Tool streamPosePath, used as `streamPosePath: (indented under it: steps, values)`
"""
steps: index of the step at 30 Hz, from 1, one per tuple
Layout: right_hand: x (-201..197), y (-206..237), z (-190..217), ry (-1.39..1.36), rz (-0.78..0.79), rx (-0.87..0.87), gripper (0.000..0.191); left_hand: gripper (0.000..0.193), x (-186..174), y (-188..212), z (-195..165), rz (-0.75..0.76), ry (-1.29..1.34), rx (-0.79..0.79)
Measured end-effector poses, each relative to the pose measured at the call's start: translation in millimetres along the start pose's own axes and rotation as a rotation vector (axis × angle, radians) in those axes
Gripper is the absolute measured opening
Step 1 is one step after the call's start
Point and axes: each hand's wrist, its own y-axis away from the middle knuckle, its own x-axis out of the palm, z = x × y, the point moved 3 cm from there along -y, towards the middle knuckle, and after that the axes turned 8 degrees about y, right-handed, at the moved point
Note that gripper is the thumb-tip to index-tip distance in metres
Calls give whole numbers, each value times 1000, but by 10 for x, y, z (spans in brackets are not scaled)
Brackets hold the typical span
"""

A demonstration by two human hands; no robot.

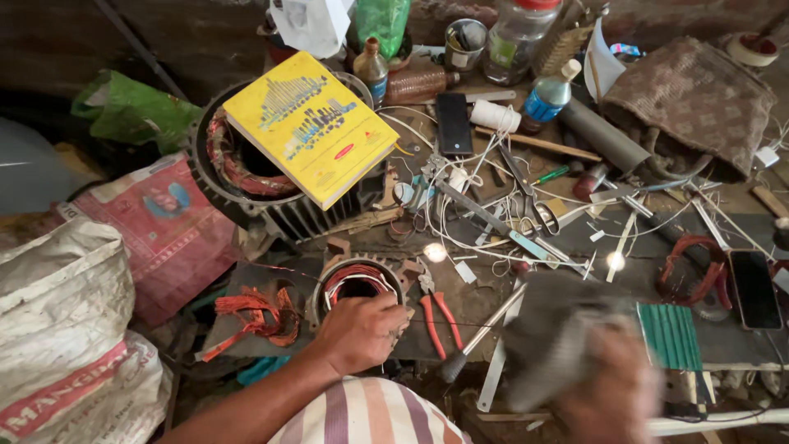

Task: The person winds insulated copper wire by hand into the slots of an electric motor stator on a cluttered workbench, pressing and routing the wire turns around the stator core and occasionally using pliers to cut or position the wire.

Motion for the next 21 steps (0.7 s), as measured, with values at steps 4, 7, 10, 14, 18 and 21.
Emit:
streamPosePath:
  steps: [4, 7, 10, 14, 18, 21]
  values:
    - [-332, -93, 365, 30, -258, -299, 34, 11, -27, 39, -15, -60, -6, 58]
    - [-257, -176, 324, 73, -391, -482, 36, 13, -46, 25, -59, -44, -8, 33]
    - [-414, -276, 693, 149, -426, -542, 39, 33, -151, -24, -142, -58, 1, 60]
    - [-199, -434, 548, 1244, -459, -778, 42, 35, -510, -174, -144, -304, -14, 14]
    - [490, -780, -807, 883, 25, -145, 34, 36, -711, -470, 16, -164, -35, -212]
    - [1227, -697, -1169, 600, 465, -349, 36, 24, -711, -605, 33, -11, -65, -247]
